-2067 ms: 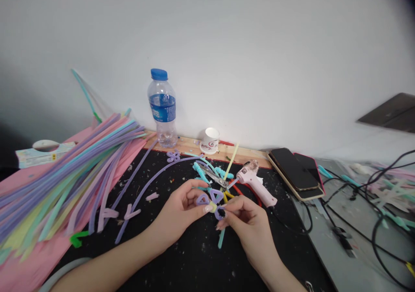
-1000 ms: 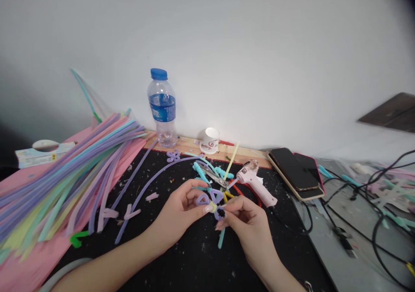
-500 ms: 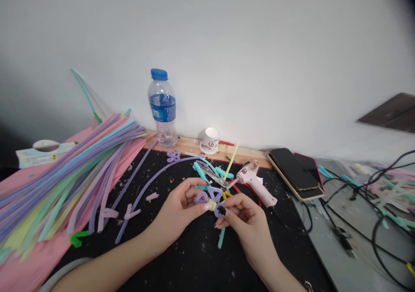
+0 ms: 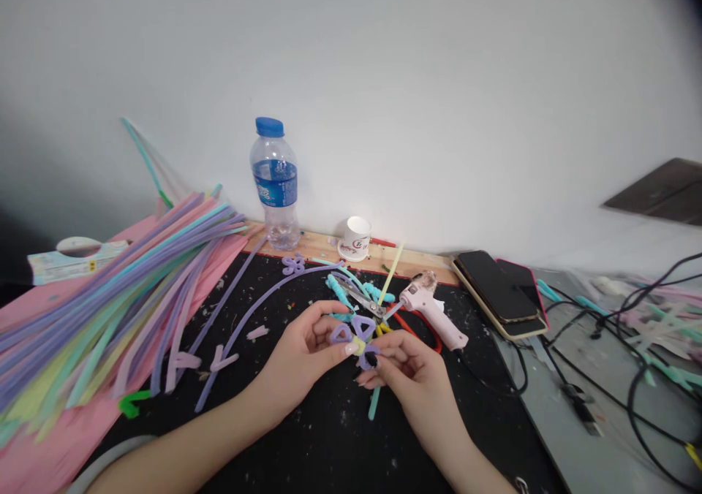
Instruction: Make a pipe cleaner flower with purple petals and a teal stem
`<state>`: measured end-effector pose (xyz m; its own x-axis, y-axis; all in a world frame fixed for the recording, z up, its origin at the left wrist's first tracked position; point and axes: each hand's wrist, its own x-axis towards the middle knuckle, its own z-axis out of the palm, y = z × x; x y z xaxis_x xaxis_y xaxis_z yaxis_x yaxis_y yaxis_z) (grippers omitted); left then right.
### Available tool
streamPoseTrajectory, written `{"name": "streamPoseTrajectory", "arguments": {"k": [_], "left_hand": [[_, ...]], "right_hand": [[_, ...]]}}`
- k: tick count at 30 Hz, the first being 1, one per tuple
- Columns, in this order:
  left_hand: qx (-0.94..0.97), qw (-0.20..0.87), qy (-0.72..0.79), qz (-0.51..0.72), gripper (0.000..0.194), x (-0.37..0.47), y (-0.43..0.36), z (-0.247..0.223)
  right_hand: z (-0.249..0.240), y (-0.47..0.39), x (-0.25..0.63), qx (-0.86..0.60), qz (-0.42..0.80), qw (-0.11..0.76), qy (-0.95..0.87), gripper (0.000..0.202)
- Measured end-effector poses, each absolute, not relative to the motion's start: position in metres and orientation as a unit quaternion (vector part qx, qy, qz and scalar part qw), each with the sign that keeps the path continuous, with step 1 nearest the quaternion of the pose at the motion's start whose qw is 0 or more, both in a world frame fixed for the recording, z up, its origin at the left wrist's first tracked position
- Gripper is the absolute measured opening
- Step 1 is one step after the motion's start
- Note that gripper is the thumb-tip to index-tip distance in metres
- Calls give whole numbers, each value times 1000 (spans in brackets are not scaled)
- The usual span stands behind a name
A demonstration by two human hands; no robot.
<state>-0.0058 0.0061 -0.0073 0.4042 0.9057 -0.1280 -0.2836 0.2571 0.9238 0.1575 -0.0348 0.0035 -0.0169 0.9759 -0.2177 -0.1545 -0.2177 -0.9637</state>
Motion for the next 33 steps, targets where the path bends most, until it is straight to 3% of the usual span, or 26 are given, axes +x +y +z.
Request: {"name": "streamPoseTrajectory", "arguments": {"k": [23, 28, 33], "left_hand": [[456, 704, 352, 414, 34, -6, 5, -4], [481, 698, 341, 408, 34, -6, 3, -6], [535, 702, 304, 359, 40, -4, -2, -9]], "right_hand": [[3, -35, 158, -501, 597, 476, -407, 16], [5, -35, 163, -519, 490, 504, -487, 13], [7, -34, 168, -547, 349, 428, -630, 14]]}}
